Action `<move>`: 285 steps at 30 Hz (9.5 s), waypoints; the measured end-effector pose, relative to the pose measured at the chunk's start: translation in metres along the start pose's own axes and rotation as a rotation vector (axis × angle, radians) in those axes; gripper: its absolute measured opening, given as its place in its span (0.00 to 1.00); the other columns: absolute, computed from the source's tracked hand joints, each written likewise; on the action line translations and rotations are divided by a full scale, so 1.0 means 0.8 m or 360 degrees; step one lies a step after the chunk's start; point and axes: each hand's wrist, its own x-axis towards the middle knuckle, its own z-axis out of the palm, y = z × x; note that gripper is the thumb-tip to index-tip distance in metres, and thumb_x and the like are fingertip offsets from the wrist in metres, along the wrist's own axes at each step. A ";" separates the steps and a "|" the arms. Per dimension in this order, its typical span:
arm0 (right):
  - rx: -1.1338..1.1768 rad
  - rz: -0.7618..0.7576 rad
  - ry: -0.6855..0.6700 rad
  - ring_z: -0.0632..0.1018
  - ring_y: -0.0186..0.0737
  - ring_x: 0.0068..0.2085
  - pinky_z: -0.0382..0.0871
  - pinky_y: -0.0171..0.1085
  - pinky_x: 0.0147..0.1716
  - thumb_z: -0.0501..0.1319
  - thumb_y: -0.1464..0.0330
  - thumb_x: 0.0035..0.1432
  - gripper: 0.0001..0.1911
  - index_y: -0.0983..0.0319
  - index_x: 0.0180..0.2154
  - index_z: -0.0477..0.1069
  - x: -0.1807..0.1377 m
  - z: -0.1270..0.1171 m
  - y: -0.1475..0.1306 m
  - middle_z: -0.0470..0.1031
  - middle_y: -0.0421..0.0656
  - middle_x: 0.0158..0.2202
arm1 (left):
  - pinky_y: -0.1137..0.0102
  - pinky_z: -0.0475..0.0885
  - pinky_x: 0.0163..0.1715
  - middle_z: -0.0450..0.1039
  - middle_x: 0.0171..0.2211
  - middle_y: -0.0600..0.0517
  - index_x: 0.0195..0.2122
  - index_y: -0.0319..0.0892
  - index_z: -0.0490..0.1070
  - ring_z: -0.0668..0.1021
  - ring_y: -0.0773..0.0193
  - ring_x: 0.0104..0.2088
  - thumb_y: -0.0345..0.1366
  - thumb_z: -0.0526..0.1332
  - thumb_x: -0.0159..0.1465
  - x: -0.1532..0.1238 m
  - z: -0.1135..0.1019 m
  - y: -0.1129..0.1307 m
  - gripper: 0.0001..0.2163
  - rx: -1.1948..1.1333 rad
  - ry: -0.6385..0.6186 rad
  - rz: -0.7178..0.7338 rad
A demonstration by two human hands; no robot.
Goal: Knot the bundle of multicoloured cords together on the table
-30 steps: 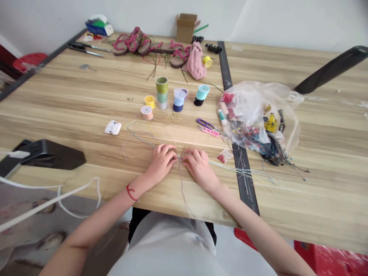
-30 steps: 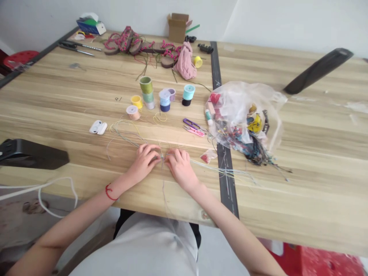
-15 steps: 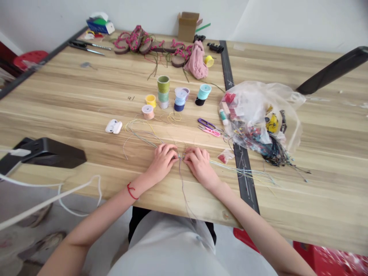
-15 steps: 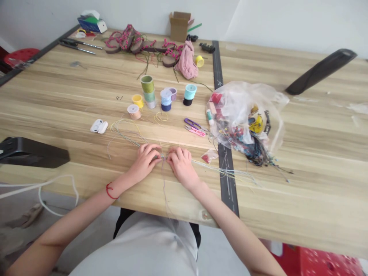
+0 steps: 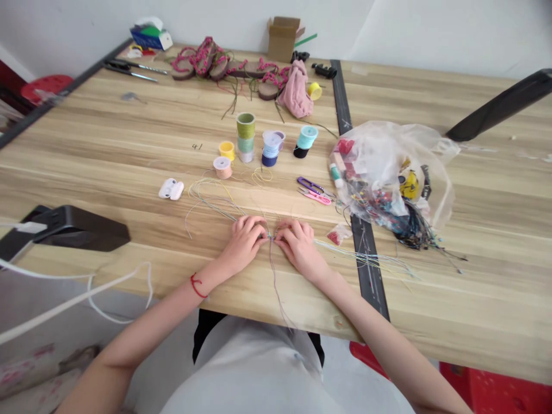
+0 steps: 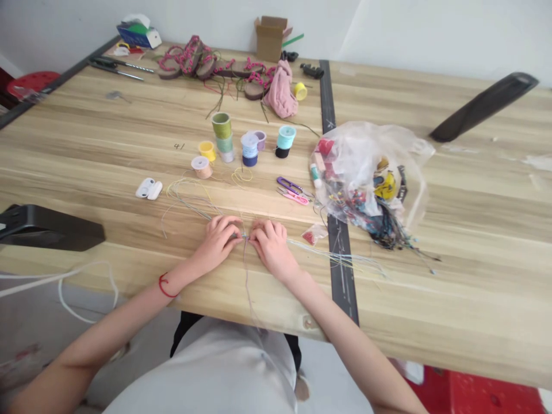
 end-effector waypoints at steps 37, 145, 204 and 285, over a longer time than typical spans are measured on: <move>-0.0213 0.0024 0.0066 0.67 0.53 0.53 0.66 0.52 0.50 0.55 0.72 0.66 0.19 0.57 0.56 0.72 -0.063 -0.014 -0.007 0.72 0.52 0.53 | 0.51 0.47 0.69 0.38 0.72 0.48 0.67 0.52 0.58 0.46 0.53 0.72 0.36 0.58 0.70 -0.031 -0.024 0.004 0.24 0.0108 -0.0576 0.0526; -0.0012 0.0671 0.0210 0.77 0.42 0.32 0.72 0.42 0.24 0.53 0.66 0.66 0.09 0.61 0.43 0.69 -0.065 -0.031 -0.069 0.61 0.58 0.60 | 0.62 0.69 0.41 0.70 0.36 0.50 0.30 0.44 0.67 0.74 0.56 0.38 0.39 0.53 0.68 -0.119 -0.099 -0.031 0.11 0.0070 -0.0140 -0.0535; 0.0038 0.0364 0.0196 0.70 0.48 0.44 0.69 0.49 0.44 0.55 0.71 0.67 0.07 0.62 0.36 0.70 -0.071 0.002 -0.067 0.70 0.52 0.45 | 0.57 0.45 0.66 0.66 0.63 0.47 0.58 0.43 0.72 0.63 0.48 0.62 0.46 0.51 0.71 -0.170 -0.002 0.054 0.21 0.0598 0.0170 0.0056; -0.0158 0.0037 0.0092 0.66 0.48 0.65 0.70 0.51 0.59 0.49 0.74 0.67 0.34 0.59 0.71 0.41 -0.093 -0.023 -0.022 0.63 0.52 0.66 | 0.46 0.51 0.66 0.54 0.69 0.43 0.70 0.39 0.49 0.56 0.49 0.69 0.44 0.49 0.73 -0.106 -0.018 0.035 0.27 0.0657 -0.0034 -0.0105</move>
